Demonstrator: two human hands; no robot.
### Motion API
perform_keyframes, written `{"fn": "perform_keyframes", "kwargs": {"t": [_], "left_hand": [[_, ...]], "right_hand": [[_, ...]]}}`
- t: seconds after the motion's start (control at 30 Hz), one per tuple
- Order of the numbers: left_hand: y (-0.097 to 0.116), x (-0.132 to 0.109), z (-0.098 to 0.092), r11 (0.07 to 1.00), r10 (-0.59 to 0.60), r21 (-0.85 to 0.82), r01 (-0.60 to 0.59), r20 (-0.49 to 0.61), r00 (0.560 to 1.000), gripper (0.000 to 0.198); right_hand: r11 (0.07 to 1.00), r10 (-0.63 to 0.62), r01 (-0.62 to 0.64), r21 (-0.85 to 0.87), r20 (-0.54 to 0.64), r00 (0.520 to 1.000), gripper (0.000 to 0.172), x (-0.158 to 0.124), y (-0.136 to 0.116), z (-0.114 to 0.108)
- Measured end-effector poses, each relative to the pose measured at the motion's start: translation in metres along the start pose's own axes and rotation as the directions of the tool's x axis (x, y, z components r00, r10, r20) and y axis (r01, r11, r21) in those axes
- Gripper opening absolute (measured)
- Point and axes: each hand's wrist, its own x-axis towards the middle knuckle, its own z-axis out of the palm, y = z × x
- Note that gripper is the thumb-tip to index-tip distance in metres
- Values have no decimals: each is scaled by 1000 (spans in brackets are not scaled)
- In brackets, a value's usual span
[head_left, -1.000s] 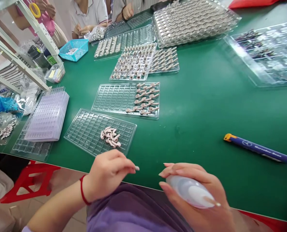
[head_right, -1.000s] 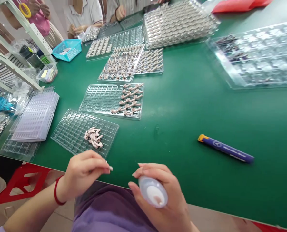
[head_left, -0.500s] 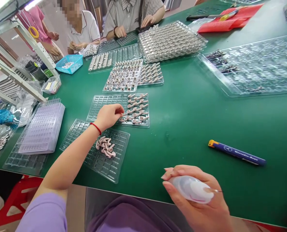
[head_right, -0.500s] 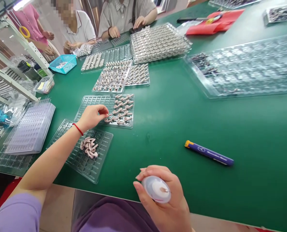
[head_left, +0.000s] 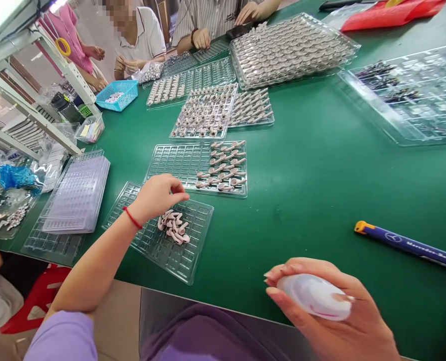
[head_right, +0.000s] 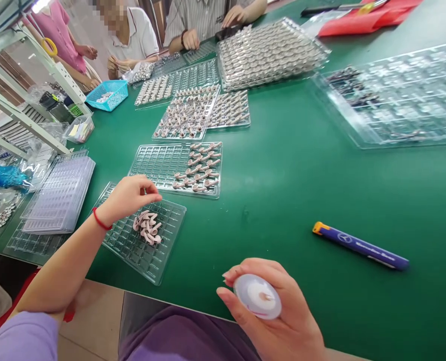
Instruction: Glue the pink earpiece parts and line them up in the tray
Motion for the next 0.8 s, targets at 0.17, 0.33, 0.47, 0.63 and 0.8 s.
{"fn": "perform_keyframes", "kwargs": {"t": [0.17, 0.33, 0.47, 0.63, 0.8], "left_hand": [[-4, -31, -7, 993, -109, 75, 95, 204, 973, 20], [-4, -33, -7, 994, -79, 91, 58, 239, 968, 12], [-3, -34, -8, 995, -68, 80, 51, 225, 972, 10], [4, -59, -8, 987, -111, -104, 120, 85, 990, 14], [21, -116, 19, 676, -260, -683, 277, 131, 957, 22]], "right_hand": [[998, 52, -55, 38, 61, 997, 26, 1, 2, -1], [992, 101, -103, 76, 36, 994, 25, 1, 3, 1], [993, 109, -111, 44, 47, 993, 25, 1, 4, 1], [994, 111, -109, -32, 74, 991, 29, -1, 6, -1], [993, 116, -115, -20, 54, 992, 46, -11, 7, 2]]}}
